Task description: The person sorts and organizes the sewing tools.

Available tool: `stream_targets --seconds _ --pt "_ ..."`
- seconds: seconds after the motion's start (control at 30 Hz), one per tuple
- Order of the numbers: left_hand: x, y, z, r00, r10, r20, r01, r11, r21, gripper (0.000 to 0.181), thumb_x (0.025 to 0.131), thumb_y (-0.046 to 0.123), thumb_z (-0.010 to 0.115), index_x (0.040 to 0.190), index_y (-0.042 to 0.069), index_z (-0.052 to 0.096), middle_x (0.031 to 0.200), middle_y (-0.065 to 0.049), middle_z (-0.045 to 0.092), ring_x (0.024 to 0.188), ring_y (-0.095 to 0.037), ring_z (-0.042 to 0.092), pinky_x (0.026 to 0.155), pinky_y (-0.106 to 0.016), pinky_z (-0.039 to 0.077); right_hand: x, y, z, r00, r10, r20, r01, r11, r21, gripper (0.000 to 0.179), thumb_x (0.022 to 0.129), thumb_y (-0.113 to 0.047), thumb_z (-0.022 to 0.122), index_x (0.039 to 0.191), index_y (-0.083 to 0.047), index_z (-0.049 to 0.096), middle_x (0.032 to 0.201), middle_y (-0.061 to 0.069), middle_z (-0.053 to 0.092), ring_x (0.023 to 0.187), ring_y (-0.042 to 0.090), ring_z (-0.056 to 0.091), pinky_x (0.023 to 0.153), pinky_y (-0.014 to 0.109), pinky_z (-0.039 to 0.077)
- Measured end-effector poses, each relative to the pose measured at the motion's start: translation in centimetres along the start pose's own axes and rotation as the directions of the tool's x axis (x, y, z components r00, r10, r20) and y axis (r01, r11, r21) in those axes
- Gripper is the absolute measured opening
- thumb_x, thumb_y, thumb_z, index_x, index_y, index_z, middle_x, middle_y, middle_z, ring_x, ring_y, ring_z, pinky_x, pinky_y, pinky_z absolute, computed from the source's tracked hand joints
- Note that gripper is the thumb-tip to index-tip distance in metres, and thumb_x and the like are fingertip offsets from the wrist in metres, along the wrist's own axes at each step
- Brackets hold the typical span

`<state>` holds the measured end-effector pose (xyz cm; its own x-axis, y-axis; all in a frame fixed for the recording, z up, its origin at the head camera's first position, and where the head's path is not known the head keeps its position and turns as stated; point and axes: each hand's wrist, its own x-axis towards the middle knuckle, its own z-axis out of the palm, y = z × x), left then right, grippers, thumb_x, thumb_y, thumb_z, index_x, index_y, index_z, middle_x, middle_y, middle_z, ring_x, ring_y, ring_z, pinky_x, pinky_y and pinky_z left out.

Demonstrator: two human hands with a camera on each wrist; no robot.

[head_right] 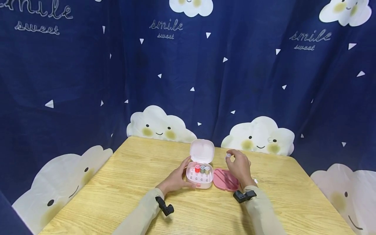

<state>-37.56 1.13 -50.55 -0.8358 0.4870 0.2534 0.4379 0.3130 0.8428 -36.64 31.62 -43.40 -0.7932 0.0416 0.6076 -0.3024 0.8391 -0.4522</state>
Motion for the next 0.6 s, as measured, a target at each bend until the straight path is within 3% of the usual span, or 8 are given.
stream_targets --seconds 0.33,0.5,0.6 --pt "0.1 0.0 -0.1 1.0 0.011 0.004 -0.011 1.0 -0.014 0.129 0.071 0.036 0.098 0.168 0.032 0.013 0.165 -0.001 0.035 0.148 -0.021 0.035 0.121 -0.049 0.026 0.3 -2.0 1.5 0.997 -0.081 0.015 0.08 0.994 0.072 0.02 0.091 -0.006 0.07 0.11 0.0 0.073 0.104 0.015 0.071 0.097 0.036 0.064 0.084 0.05 0.049" --pt "0.2 -0.1 -0.2 0.999 0.042 -0.003 -0.042 0.999 -0.02 0.129 0.072 0.035 0.098 0.168 0.03 0.011 0.164 -0.004 0.037 0.147 -0.024 0.038 0.121 -0.051 0.027 0.4 -3.0 2.4 0.995 -0.087 0.039 0.083 0.993 0.079 0.02 0.091 -0.007 0.072 0.11 -0.002 0.073 0.105 0.015 0.071 0.098 0.037 0.064 0.084 0.05 0.05" --pt "0.1 0.0 -0.2 1.0 0.027 0.004 -0.027 1.0 -0.013 0.129 0.072 0.037 0.097 0.168 0.03 0.012 0.165 -0.002 0.036 0.148 -0.022 0.036 0.121 -0.051 0.027 0.2 -3.6 2.9 0.993 -0.091 0.073 0.085 0.993 0.077 0.022 0.091 -0.008 0.073 0.112 -0.003 0.073 0.106 0.014 0.071 0.099 0.036 0.064 0.085 0.051 0.051"
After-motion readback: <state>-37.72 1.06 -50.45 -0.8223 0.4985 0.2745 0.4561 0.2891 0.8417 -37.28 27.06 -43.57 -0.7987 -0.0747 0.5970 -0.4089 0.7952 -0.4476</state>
